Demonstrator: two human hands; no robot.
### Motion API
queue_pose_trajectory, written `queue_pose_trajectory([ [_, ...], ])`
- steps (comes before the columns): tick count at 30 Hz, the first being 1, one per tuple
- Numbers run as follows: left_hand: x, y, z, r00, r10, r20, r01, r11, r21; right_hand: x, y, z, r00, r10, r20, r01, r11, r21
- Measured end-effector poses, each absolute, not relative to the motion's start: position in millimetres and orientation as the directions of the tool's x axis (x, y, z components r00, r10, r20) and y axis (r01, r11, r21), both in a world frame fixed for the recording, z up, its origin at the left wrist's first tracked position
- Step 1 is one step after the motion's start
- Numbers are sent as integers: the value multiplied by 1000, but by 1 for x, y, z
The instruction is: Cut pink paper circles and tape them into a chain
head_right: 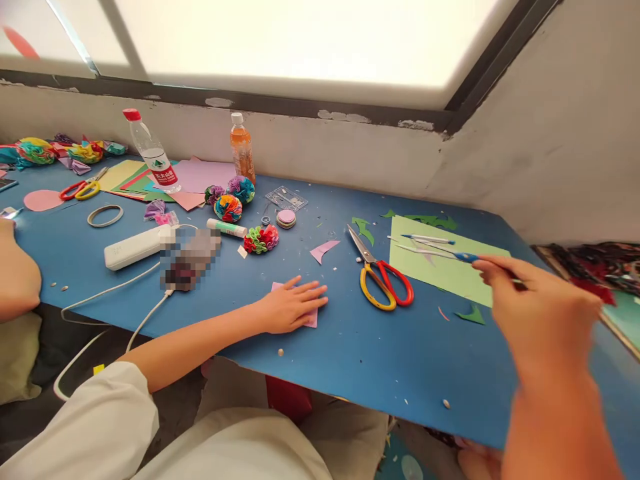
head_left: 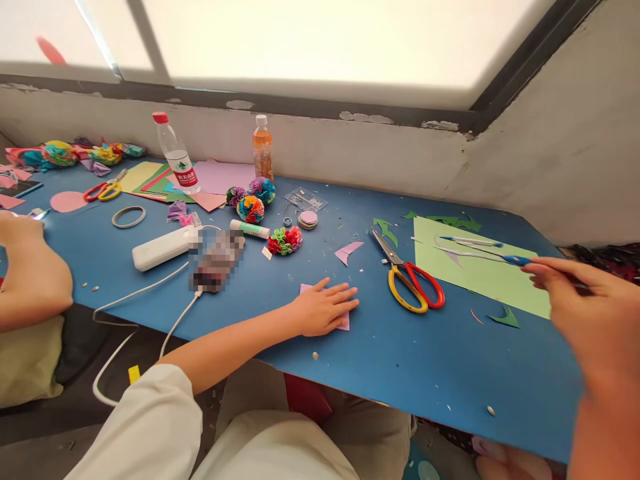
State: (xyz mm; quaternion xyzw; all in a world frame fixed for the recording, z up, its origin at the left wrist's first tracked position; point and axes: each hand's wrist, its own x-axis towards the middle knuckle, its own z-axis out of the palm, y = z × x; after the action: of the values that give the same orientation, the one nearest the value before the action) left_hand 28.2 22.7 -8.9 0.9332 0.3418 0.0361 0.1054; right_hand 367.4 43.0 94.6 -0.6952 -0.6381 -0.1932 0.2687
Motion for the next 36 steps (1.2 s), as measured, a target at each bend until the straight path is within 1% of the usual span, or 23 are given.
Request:
queue_pose_trajectory([
  [1,32,24,-14,790,613,-9,597,-766,240,344,63,106,6,772,636,994,63,-85],
  [2,34,24,-18,806,592,-20,576,-775,260,319,83,116,-71,787,613,990,133,-56],
  [4,35,26,-24,810,585,-40,568,-767,297,271,124,128,-174,798,576,976,219,-9],
  [5,35,26,-26,809,586,-44,568,-761,314,250,143,131,-249,810,530,960,279,25],
  [6,35,27,-27,808,588,-47,568,-754,329,231,159,132,-347,820,456,933,349,83],
  [9,34,27,-26,805,592,-46,566,-742,359,187,196,125,-462,818,343,887,434,159],
  [11,34,27,-26,804,594,-35,564,-742,364,170,210,116,-504,814,290,863,465,194],
  [14,35,27,-28,801,599,-21,564,-741,364,156,222,102,-546,801,247,836,499,230],
  [18,35,27,-28,800,600,-3,560,-746,361,153,231,90,-569,787,240,820,520,240],
  [26,34,28,-26,803,596,-12,561,-748,354,157,236,82,-578,774,258,815,535,221],
  [31,35,27,-29,798,602,21,562,-756,335,158,237,80,-570,779,261,822,532,204],
  [36,35,27,-32,796,605,32,564,-759,326,166,239,77,-589,757,282,808,556,195],
])
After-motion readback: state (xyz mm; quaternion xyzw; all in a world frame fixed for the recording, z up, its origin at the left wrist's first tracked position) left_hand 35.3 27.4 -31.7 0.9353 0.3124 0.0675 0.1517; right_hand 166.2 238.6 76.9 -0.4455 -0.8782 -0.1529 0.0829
